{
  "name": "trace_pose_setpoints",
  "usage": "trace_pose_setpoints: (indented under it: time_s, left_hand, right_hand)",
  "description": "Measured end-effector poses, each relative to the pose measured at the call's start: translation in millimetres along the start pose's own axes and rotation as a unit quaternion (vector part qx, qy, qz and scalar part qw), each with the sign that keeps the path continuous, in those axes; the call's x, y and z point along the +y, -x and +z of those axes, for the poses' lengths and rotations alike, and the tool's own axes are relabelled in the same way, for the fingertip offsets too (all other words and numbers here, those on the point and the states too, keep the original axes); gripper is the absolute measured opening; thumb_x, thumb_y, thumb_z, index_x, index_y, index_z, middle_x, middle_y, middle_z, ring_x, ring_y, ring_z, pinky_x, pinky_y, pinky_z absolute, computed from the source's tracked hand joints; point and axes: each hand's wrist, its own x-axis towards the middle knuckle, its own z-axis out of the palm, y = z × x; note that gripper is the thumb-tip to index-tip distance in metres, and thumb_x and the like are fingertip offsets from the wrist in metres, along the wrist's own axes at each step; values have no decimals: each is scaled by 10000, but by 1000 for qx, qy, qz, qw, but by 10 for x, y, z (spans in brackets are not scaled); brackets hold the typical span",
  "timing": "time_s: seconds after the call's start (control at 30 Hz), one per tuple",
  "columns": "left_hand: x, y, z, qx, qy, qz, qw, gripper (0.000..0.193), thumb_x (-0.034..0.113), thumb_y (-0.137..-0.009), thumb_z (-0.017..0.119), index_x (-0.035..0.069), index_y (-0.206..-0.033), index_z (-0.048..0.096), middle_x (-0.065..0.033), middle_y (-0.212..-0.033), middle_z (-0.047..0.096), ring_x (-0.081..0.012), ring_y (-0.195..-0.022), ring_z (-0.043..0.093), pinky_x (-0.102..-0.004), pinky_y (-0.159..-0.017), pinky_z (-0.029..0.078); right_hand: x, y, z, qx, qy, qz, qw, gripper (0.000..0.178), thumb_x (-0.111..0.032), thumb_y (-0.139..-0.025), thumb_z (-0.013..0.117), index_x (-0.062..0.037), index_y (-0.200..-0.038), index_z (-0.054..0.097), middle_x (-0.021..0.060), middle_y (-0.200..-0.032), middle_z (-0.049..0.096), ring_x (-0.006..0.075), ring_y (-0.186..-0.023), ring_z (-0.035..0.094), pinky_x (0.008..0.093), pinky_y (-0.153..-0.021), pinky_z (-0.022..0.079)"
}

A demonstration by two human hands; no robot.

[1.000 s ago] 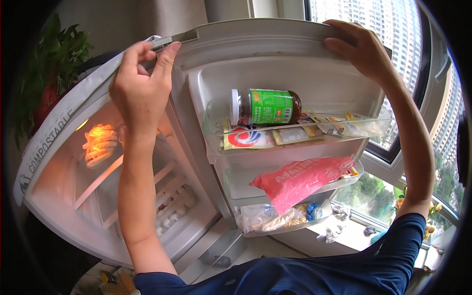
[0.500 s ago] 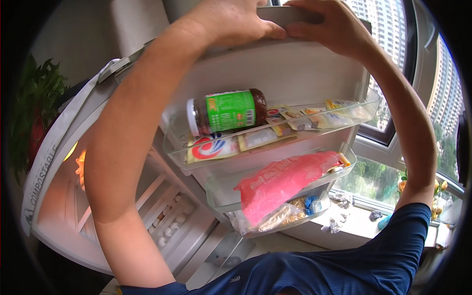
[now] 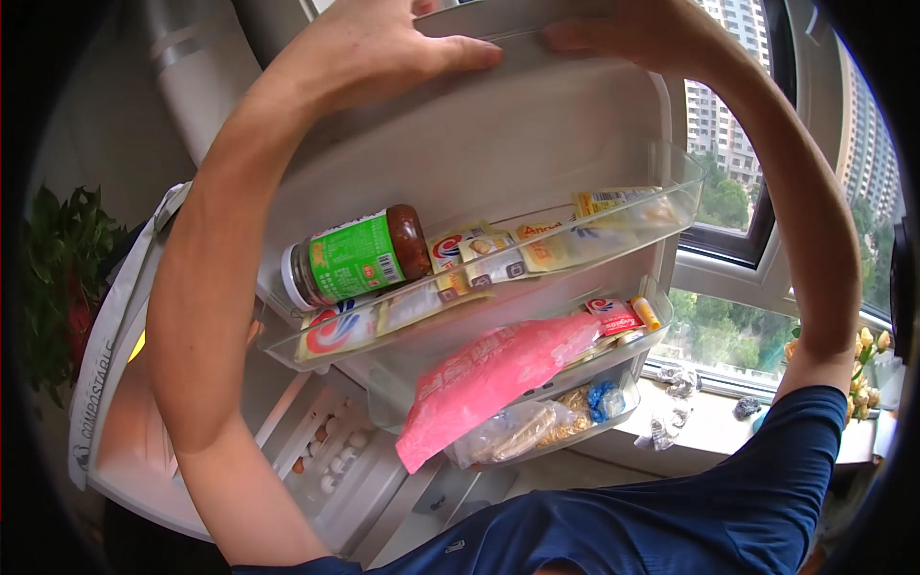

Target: The person cleans a plastic frame with a cloth and then installs it onto the door of a refrigerator.

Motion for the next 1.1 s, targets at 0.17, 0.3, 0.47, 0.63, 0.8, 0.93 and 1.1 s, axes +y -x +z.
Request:
trace_pose_setpoints:
  time_s: [0.17, 0.3, 0.47, 0.63, 0.8, 0.93, 1.1]
  left_hand:
    - [-232, -358, 187, -90, 122, 32, 988, 394, 290, -905, 786, 13, -1186, 802, -144, -1056, 814, -214, -985, 750, -364, -933, 569]
    - [-148, -337, 180, -99, 165, 18, 981, 421, 289, -896, 792, 14, -1215, 793, -146, -1048, 812, -217, -975, 749, -365, -924, 570]
    - [125, -337, 73, -97, 106, -3, 990, 443, 350, -943, 769, -2, -1211, 788, -167, -1042, 807, -237, -976, 751, -375, -910, 571]
    - [242, -405, 132, -94, 78, 38, 992, 478, 363, -976, 739, -11, -1272, 759, -217, -1104, 798, -295, -1055, 756, -404, -954, 565]
    - [419, -461, 207, -87, 50, -27, 995, 516, 385, -986, 719, -30, -1292, 740, -238, -1140, 789, -305, -1078, 759, -407, -982, 566]
    - [496, -429, 198, -91, 40, 41, 994, 551, 418, -982, 708, -36, -1295, 732, -247, -1142, 785, -325, -1080, 757, -414, -993, 564]
    - [623, -666, 427, -39, -25, 40, 998, 609, 498, -950, 713, -22, -1264, 756, -269, -1129, 780, -367, -1075, 755, -444, -998, 563]
  right_hand:
    - [129, -11, 19, 17, 33, -42, 998, 435, -369, -894, 785, -82, -1219, 772, 166, -1001, 786, 270, -886, 739, 423, -822, 570]
    - [157, -27, -22, -11, 2, -58, 998, 416, -348, -902, 761, -87, -1225, 776, 173, -1009, 787, 278, -900, 752, 422, -827, 574]
    - [29, 20, -207, -64, 10, -11, 998, 454, -329, -912, 747, -108, -1307, 754, 160, -1058, 792, 290, -941, 753, 412, -863, 581]
    - [546, 38, -239, -30, 44, -65, 996, 443, -330, -908, 763, -118, -1298, 754, 158, -1103, 785, 288, -977, 739, 415, -899, 569]
    - [534, 168, -208, 23, 63, -9, 998, 392, -311, -898, 790, -117, -1238, 764, 153, -1073, 781, 299, -961, 734, 424, -893, 567]
    - [527, 197, -210, 29, 31, -9, 999, 372, -296, -907, 800, -115, -1230, 764, 138, -1033, 773, 271, -961, 730, 412, -885, 563]
    - [866, 193, -316, -18, -80, -67, 994, 375, -252, -939, 784, -95, -1278, 756, 100, -1091, 778, 209, -1014, 705, 387, -899, 554]
